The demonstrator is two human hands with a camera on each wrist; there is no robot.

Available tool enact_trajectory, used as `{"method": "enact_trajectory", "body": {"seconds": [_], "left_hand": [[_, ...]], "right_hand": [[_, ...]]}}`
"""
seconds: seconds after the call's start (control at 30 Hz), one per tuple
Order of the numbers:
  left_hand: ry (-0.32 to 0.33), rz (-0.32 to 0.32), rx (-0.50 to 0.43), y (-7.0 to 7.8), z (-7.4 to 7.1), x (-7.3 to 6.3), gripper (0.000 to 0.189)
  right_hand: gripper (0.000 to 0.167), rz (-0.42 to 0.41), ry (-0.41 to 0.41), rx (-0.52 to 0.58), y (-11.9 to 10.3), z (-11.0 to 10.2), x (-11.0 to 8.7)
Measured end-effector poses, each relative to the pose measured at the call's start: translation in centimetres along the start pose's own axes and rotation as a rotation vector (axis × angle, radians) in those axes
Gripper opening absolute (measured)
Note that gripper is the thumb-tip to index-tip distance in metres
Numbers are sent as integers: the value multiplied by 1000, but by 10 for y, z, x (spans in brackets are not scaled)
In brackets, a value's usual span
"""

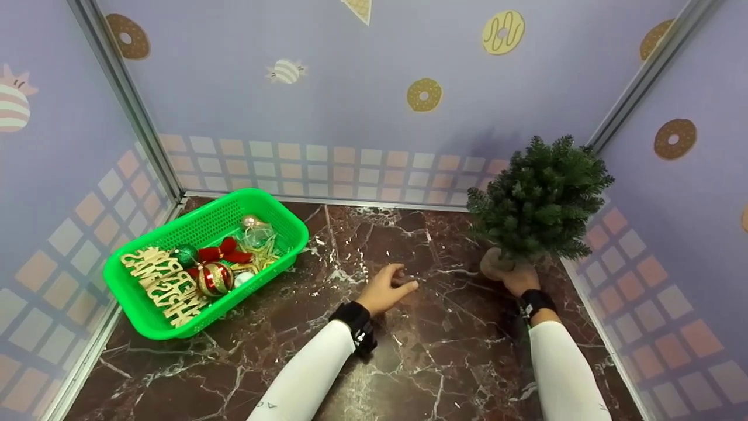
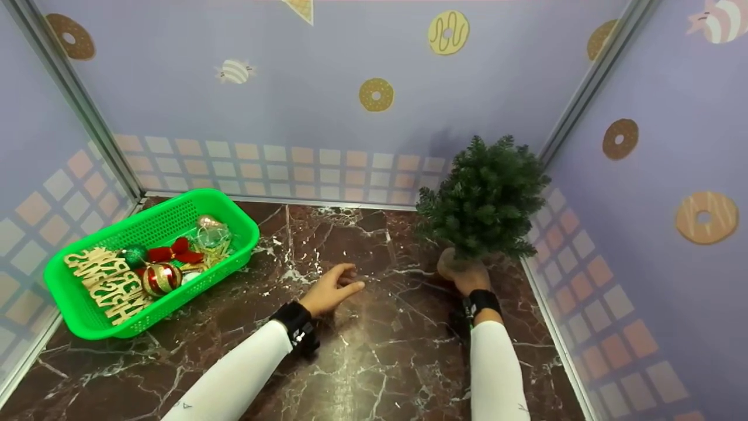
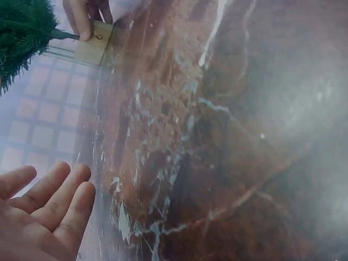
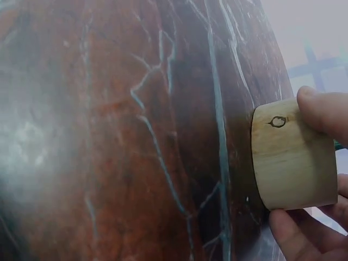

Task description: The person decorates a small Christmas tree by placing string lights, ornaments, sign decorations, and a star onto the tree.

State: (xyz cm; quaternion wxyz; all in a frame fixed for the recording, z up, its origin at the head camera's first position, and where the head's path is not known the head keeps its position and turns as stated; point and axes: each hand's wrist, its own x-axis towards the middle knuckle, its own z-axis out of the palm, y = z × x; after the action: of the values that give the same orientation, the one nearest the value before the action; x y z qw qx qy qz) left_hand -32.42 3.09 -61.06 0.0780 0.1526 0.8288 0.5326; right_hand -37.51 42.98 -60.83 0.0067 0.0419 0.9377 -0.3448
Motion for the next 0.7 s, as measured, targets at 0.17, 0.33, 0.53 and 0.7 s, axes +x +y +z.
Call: {"method": "enact_trajectory", "body": {"seconds": [0.17,0.33,0.53,0.7], "left_hand": [[15,-16,-33,-4,-1,0,74],[58,-18,-163,-8,-4,-1,73],[81,-25,-188,-12,-9,-5,72],[58,-20,-212,-16,-12,-7,72]], "right_hand": [[63,-31,31,57,-5,13,-3],[53,-138,70,119,-18,30,-4],[68,-203,39,149,-41,51,-8],[74,-215,13,95,-60,69,-14]]}}
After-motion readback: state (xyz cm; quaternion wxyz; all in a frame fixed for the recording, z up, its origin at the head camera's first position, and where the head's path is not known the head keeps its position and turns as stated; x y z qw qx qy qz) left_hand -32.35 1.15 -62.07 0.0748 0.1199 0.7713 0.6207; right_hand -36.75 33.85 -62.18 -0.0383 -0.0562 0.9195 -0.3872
